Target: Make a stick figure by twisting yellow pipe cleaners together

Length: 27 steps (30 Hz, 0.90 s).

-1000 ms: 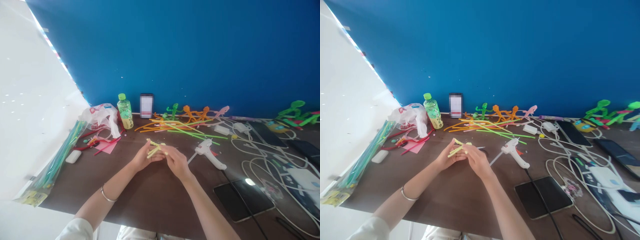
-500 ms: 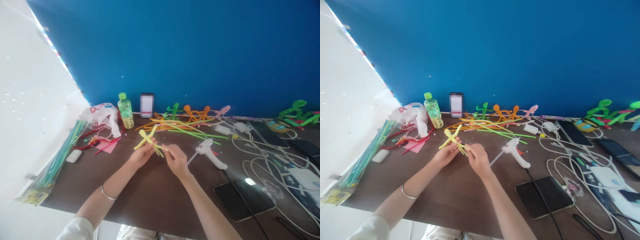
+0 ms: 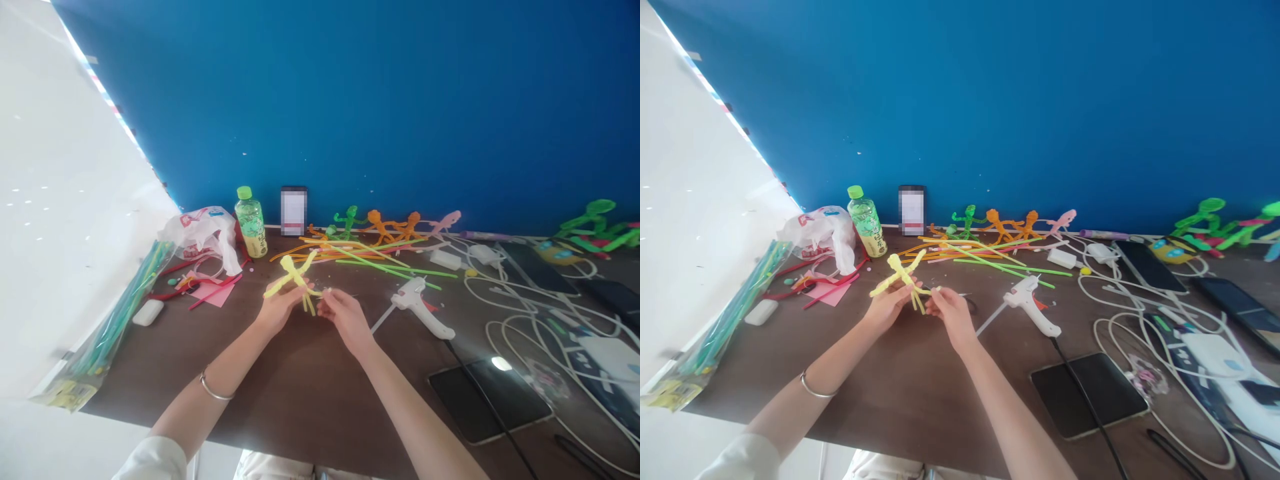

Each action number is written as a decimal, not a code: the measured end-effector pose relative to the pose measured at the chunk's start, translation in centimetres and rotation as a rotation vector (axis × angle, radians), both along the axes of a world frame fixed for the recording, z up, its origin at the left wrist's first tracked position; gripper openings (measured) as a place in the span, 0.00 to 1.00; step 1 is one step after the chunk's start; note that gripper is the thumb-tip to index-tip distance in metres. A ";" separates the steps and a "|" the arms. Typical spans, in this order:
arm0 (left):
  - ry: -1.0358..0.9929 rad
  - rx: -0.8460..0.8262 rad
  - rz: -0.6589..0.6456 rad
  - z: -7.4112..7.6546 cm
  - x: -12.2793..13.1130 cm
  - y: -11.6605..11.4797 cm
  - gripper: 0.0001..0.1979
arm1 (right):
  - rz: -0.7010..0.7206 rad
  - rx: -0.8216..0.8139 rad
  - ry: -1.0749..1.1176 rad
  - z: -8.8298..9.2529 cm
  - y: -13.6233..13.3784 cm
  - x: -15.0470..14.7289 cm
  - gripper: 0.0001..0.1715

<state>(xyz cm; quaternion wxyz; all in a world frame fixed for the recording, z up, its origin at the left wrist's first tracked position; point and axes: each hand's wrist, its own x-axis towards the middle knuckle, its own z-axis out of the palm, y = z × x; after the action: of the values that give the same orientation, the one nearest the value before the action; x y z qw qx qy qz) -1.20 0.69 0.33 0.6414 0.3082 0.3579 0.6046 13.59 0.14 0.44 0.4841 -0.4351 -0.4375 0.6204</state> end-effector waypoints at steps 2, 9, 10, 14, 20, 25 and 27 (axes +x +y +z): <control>-0.048 -0.028 0.020 -0.3 0.0 0.1 0.15 | -0.161 0.188 -0.121 0.0 -0.1 0.2 0.14; -0.081 -0.054 0.017 -0.8 0.1 0.3 0.13 | -0.212 1.032 -0.818 -0.4 0.0 2.4 0.10; -0.087 -0.061 0.016 -0.8 0.1 0.3 0.13 | -0.210 1.087 -0.881 -0.5 0.1 2.5 0.12; -0.123 -0.084 0.010 -0.6 0.4 0.1 0.13 | -0.235 1.179 -1.037 -0.9 0.3 2.8 0.12; -0.123 -0.067 0.039 -0.2 0.6 -0.1 0.15 | -0.195 0.970 -0.976 -0.9 0.6 2.1 0.09; 0.033 0.051 0.082 0.1 0.3 0.0 0.16 | -0.013 0.427 -0.648 0.0 0.7 1.7 0.12; 0.139 0.108 0.087 0.1 0.2 0.0 0.14 | 0.115 0.176 -0.430 0.5 0.8 1.7 0.14</control>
<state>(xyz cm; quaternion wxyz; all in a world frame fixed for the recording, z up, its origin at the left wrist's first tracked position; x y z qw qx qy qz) -1.03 0.73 0.47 0.5707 0.3677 0.3817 0.6273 15.28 0.91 0.93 0.3795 -0.4879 -0.6070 0.4996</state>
